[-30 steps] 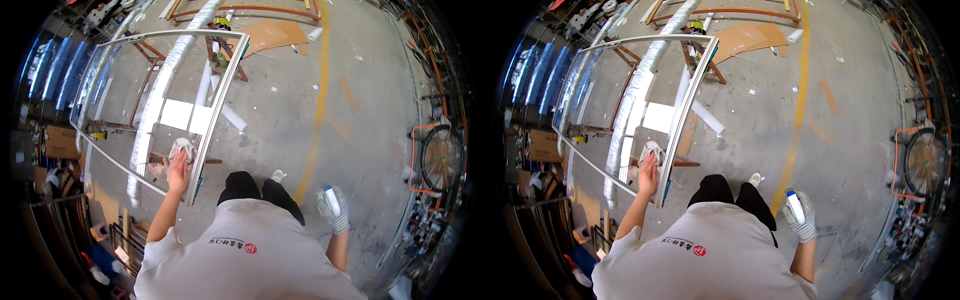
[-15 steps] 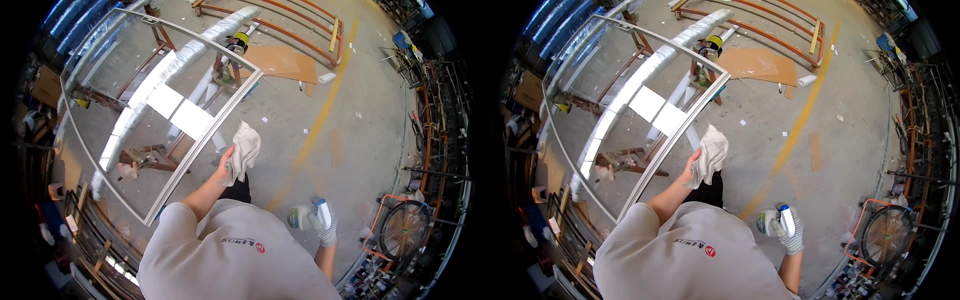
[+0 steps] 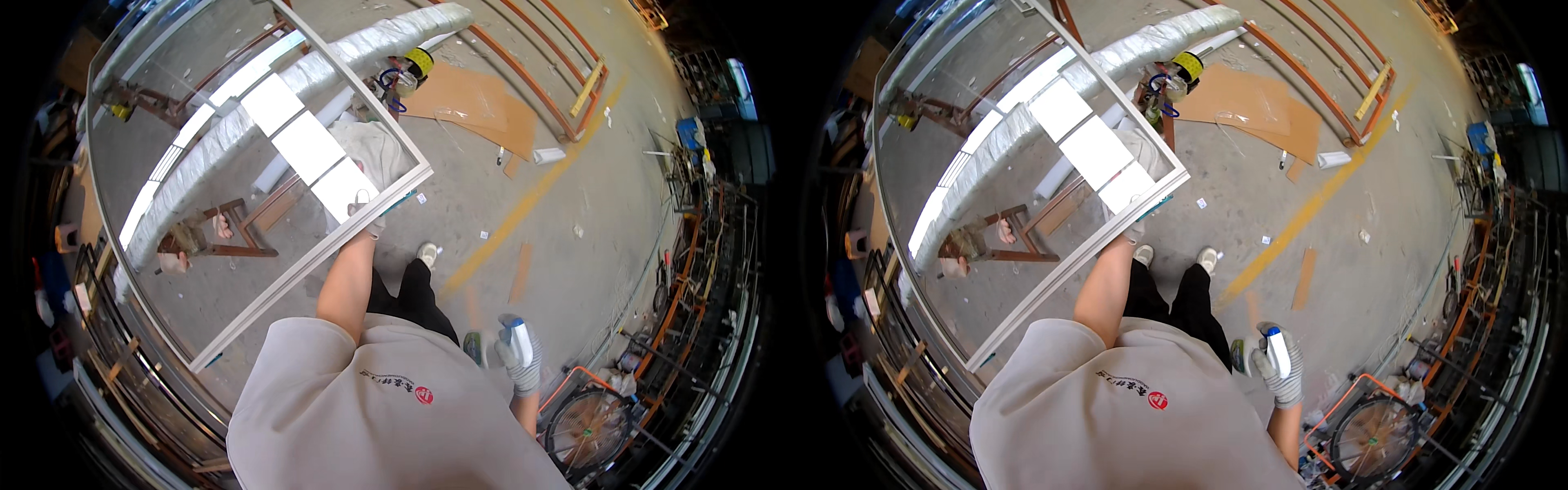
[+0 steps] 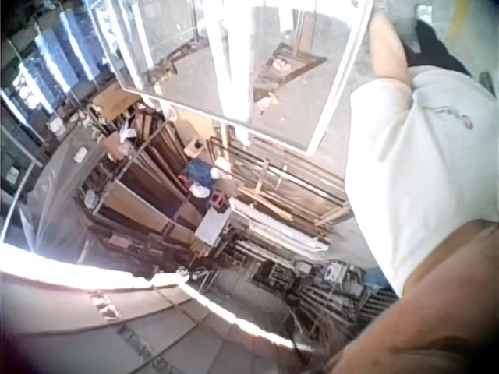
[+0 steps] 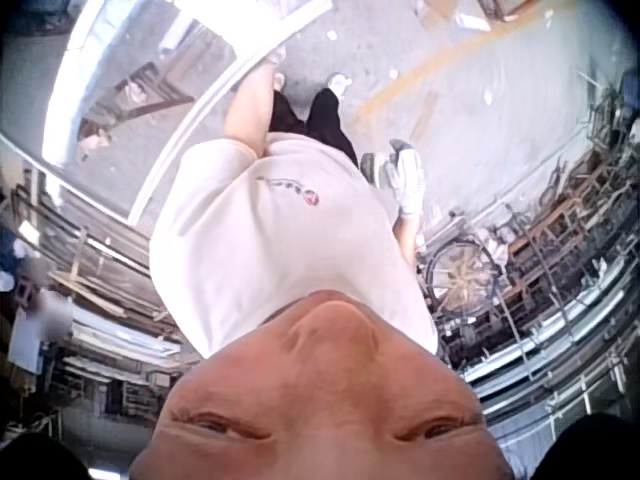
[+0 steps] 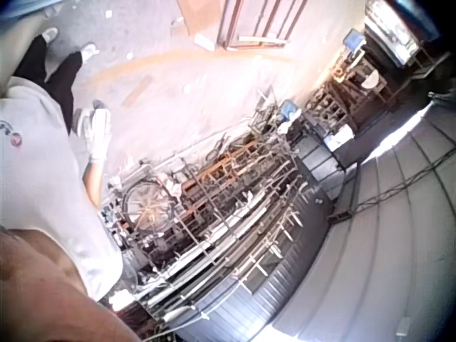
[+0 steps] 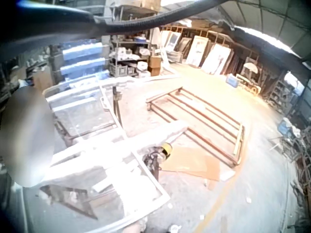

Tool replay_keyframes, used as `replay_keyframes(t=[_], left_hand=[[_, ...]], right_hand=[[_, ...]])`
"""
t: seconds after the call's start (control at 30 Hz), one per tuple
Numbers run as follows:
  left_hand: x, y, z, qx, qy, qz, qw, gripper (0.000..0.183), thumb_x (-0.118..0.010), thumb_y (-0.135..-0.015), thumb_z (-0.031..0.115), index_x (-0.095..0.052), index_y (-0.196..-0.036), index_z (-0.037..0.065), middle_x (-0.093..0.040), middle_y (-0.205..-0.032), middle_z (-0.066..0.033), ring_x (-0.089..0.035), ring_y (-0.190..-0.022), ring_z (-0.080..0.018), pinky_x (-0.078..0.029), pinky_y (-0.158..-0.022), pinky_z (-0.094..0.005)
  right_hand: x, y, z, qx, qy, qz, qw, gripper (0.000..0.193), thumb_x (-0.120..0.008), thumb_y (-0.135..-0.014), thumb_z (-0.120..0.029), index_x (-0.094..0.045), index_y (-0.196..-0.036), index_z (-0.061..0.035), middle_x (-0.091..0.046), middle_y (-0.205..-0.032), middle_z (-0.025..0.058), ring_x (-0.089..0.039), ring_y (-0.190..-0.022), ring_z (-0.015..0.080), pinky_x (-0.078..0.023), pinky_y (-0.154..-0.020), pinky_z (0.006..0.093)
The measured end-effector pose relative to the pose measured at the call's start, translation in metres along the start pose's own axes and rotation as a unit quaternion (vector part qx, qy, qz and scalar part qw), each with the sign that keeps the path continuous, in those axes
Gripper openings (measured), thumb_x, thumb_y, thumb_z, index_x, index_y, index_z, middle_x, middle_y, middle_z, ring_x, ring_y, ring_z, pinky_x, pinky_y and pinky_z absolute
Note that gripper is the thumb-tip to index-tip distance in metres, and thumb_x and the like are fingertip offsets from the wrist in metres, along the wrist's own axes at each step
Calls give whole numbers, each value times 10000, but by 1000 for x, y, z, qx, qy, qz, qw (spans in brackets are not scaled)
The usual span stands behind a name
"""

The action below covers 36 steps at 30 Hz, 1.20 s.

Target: The person wipes a large glass panel in a metal frame, applies a handheld spray, and then wraps the frame with white foam padding.

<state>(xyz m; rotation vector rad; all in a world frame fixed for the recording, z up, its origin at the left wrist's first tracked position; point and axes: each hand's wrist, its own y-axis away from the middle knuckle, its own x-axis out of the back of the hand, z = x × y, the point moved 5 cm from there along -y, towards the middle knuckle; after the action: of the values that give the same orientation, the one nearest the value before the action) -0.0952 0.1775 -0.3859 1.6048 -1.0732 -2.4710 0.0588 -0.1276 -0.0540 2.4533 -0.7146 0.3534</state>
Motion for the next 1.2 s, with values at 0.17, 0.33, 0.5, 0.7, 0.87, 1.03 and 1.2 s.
replay_keyframes(t=[0.17,0.33,0.5,0.7,0.87,1.03,1.2], left_hand=[[-23,-1,23,-83,36,-4,996,401,-494,-875,263,-498,-1188,13,-579,-1083,-110,-573,-977,-245,-500,-809,-368],[-33,8,46,-96,44,-17,994,389,-505,-867,243,-504,-1178,10,-596,-1044,-109,-589,-941,-250,-512,-777,-368],[47,6,19,-50,-17,77,996,377,-516,-859,223,-511,-1169,8,-613,-1004,-107,-604,-905,-255,-523,-746,-368],[-99,60,63,-192,210,-56,957,452,-446,-855,280,-497,-1189,-19,-563,-1140,-169,-597,-959,-288,-493,-833,-393],[-102,13,55,-190,234,-122,946,441,-445,-860,278,-495,-1180,-21,-579,-1096,-168,-605,-935,-294,-503,-819,-400],[-22,-27,1,-100,179,-68,976,431,-444,-866,277,-493,-1172,-23,-595,-1052,-167,-614,-911,-300,-513,-806,-408],[8,43,14,7,104,-58,993,422,-442,-871,275,-492,-1163,-25,-611,-1007,-166,-622,-886,-307,-524,-792,-415]], right_hand=[[25,-74,-21,39,96,-121,987,396,-662,-737,-108,-557,-1116,-61,-542,-831,-23,-510,-742,62,-439,-664,207],[45,-127,-41,39,93,-202,974,378,-612,-748,-37,-529,-1116,-41,-507,-741,-20,-478,-631,66,-432,-599,221],[48,-167,-61,181,204,-237,933,359,-569,-732,32,-522,-1078,-52,-564,-817,58,-548,-704,149,-457,-679,250],[29,-180,-67,205,147,-248,935,367,-592,-720,12,-518,-1072,-62,-583,-932,68,-557,-828,125,-450,-790,255],[23,-180,-61,121,193,-255,940,373,-600,-725,-17,-531,-1090,-51,-533,-799,6,-492,-674,75,-443,-650,220],[19,-176,-54,25,171,-224,959,389,-610,-713,-26,-546,-1095,-51,-526,-778,4,-493,-696,71,-442,-642,217],[7,-182,-64,60,176,-234,954,368,-611,-730,-17,-526,-1087,-48,-551,-869,39,-524,-739,92,-453,-665,236]])
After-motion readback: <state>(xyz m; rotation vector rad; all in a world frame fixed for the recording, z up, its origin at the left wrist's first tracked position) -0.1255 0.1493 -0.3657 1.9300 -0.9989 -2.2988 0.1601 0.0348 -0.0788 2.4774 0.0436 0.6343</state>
